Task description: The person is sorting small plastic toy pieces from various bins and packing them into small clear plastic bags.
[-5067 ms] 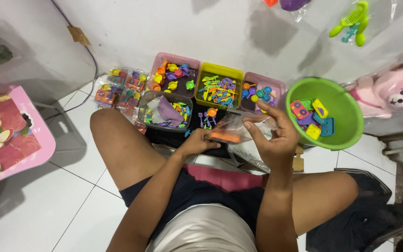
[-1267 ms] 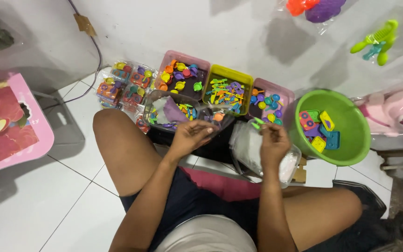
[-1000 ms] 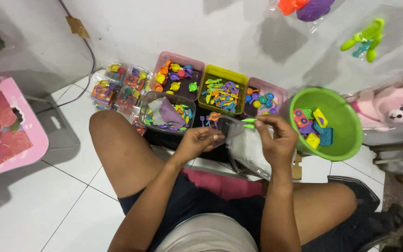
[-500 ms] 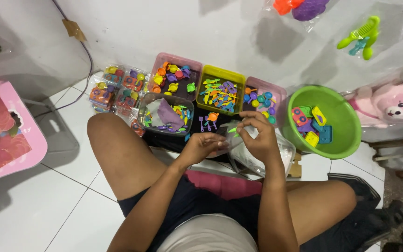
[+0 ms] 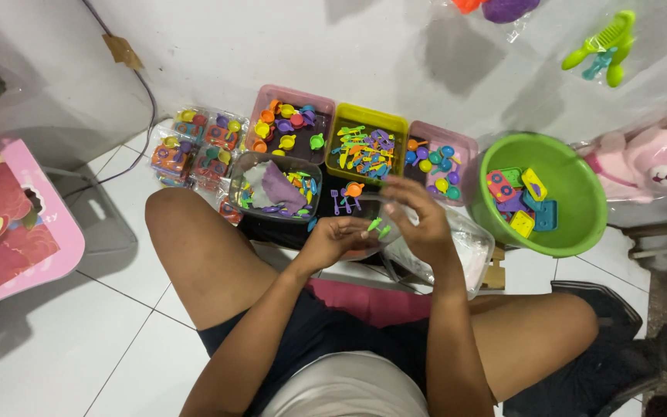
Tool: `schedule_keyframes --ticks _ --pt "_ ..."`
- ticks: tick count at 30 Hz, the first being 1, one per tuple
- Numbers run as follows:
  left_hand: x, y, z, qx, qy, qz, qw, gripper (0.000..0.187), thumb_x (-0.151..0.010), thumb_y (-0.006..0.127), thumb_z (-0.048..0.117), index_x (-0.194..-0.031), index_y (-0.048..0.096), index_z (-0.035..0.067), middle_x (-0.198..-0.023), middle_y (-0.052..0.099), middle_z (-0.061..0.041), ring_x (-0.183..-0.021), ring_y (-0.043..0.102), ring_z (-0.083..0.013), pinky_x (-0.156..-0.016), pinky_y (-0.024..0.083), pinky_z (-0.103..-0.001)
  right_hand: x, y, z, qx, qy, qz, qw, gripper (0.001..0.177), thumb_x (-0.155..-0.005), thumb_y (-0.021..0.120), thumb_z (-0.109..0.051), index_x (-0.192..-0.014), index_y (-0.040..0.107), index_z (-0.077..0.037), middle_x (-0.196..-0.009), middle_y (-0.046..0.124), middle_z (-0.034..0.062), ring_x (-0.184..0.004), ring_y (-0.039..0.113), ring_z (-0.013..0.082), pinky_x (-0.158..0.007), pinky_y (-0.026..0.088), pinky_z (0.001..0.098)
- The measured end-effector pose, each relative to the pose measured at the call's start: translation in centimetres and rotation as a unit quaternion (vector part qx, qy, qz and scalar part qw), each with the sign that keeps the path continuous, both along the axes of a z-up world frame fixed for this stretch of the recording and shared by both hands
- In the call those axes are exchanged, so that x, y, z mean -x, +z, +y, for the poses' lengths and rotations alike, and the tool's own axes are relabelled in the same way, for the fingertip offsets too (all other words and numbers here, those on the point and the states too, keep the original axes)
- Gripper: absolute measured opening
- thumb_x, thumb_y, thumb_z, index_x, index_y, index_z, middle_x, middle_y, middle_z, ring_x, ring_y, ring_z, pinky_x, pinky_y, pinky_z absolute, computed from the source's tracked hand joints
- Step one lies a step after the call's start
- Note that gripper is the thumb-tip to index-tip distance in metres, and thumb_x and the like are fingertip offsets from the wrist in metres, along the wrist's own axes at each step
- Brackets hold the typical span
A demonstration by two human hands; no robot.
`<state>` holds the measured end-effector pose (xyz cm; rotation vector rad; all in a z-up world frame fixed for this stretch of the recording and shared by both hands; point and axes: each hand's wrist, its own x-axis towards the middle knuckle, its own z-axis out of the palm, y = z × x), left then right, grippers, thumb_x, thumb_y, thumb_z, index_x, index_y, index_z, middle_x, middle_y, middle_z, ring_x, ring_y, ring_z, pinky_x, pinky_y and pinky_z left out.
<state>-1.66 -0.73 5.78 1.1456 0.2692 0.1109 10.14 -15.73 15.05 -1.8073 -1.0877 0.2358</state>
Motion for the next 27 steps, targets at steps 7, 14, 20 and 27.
schedule_keyframes --ticks 7,14,20,27 --pt "-0.5 -0.6 0.2 0.036 0.026 -0.026 0.999 0.029 -0.09 0.073 0.003 -0.119 0.071 -0.001 -0.099 0.077 -0.017 -0.086 0.075 -0.0214 -0.075 0.066 -0.035 0.1 -5.0 -0.8 -0.133 -0.009 0.286 0.949 0.071 -0.086 0.078 -0.007 -0.148 0.044 0.0 -0.132 0.064 0.0232 -0.121 0.063 0.0291 -0.103 0.051 0.0408" --pt "-0.2 0.1 0.6 0.043 0.024 -0.033 0.998 0.03 -0.09 0.075 0.003 -0.119 0.071 -0.001 -0.098 0.077 -0.018 -0.088 0.075 -0.0232 -0.079 0.064 -0.037 2.6 -2.2 0.8 -0.018 -0.128 0.144 0.981 0.013 -0.094 0.077 -0.023 -0.102 0.084 -0.015 -0.07 0.076 0.003 -0.071 0.066 0.004 -0.072 0.057 0.0255" --pt "-0.4 -0.8 0.5 -0.11 -0.045 -0.082 0.989 0.039 -0.082 0.081 0.001 -0.12 0.071 0.0 -0.105 0.076 -0.019 -0.102 0.069 -0.0247 -0.085 0.059 -0.04 2.7 0.8 0.6 -0.109 -0.13 0.183 0.968 0.011 -0.095 0.071 -0.006 -0.1 0.08 -0.001 -0.077 0.076 0.0115 -0.076 0.066 0.01 -0.076 0.062 0.0313" --pt "-0.9 -2.6 0.4 -0.185 -0.108 -0.072 0.974 0.041 -0.077 0.079 -0.003 -0.118 0.071 -0.002 -0.107 0.074 -0.021 -0.106 0.066 -0.0293 -0.095 0.053 -0.043 1.8 2.5 -0.1 -0.156 -0.106 0.216 0.958 0.013 -0.097 0.07 -0.003 -0.105 0.077 0.004 -0.083 0.076 0.0159 -0.08 0.072 0.015 -0.081 0.064 0.0375"
